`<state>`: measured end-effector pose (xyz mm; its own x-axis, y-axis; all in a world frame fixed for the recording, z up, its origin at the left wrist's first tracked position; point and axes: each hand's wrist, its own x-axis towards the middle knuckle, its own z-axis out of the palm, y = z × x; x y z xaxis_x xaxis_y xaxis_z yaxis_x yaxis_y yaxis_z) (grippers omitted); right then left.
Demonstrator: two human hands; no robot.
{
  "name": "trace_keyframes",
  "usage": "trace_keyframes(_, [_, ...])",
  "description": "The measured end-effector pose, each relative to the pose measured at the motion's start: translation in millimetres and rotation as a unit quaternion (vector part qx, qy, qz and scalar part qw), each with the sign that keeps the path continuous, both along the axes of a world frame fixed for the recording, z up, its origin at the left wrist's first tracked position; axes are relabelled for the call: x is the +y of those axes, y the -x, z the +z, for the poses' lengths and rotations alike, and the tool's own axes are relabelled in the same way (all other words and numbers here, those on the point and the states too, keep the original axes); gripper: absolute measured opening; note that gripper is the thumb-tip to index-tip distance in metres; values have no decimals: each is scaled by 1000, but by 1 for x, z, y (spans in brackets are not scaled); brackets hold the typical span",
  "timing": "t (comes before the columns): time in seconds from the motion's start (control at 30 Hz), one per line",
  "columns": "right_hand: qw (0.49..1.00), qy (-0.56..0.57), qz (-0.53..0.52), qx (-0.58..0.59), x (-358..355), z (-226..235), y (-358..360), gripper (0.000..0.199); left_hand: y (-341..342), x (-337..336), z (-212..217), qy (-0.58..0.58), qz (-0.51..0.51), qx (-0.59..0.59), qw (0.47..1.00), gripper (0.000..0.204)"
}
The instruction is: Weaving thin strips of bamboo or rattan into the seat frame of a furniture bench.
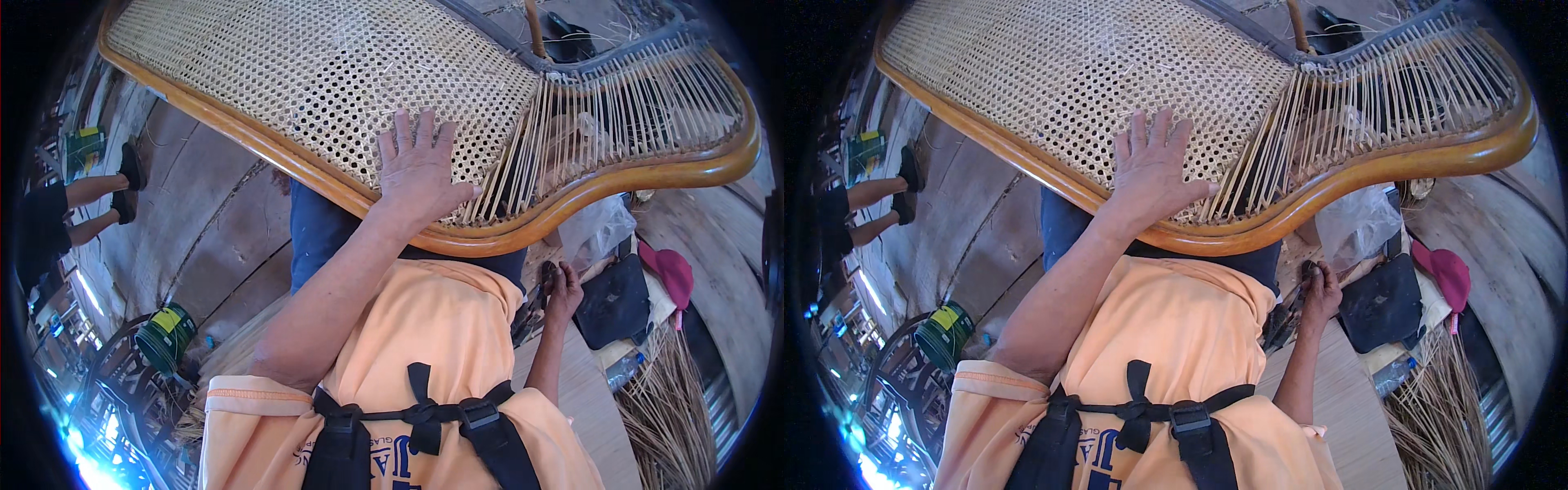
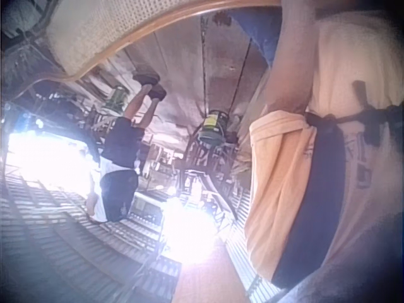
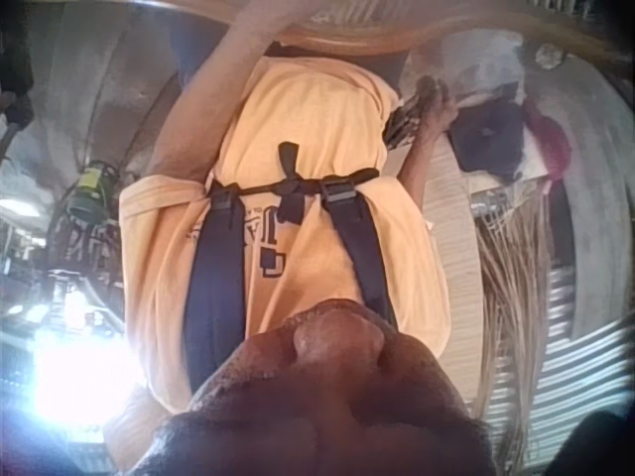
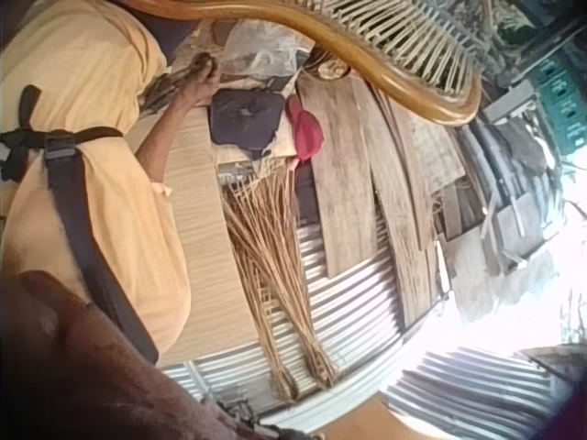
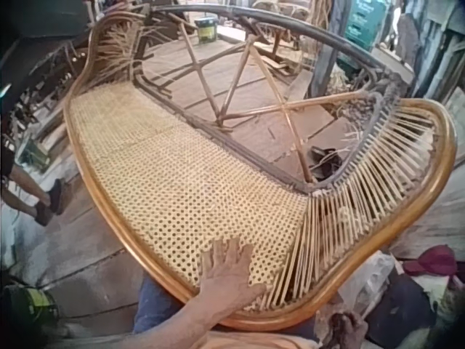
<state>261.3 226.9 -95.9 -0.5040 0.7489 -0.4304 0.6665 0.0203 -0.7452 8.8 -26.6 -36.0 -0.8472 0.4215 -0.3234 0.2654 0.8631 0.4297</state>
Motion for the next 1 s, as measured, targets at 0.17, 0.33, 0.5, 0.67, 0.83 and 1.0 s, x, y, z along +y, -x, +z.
trace_keyframes(0.17, [1000, -17, 20, 4, 2, -6, -3, 24, 2, 4, 1, 13, 32, 3, 999, 93])
trace_keyframes(0.33, [997, -70, 33, -16, 10, -14, -1, 28, 2, 3, 2, 13, 23, 24, 999, 91])
trace_keyframes(0.5, [993, -92, 20, -72, -3, 8, 6, 25, -3, 10, -4, 15, 11, 68, 998, 90])
trace_keyframes(0.67, [997, -73, 14, 32, -20, 8, 4, 21, -6, 10, -11, -6, 28, 126, 992, 66])
trace_keyframes(0.83, [996, -78, 29, -20, -17, -8, -19, 19, -21, -20, 6, -117, -61, 184, 974, 41])
trace_keyframes(1.0, [992, -118, 53, -10, -19, -12, -21, 19, -41, -48, 9, -163, -222, 130, 952, 36])
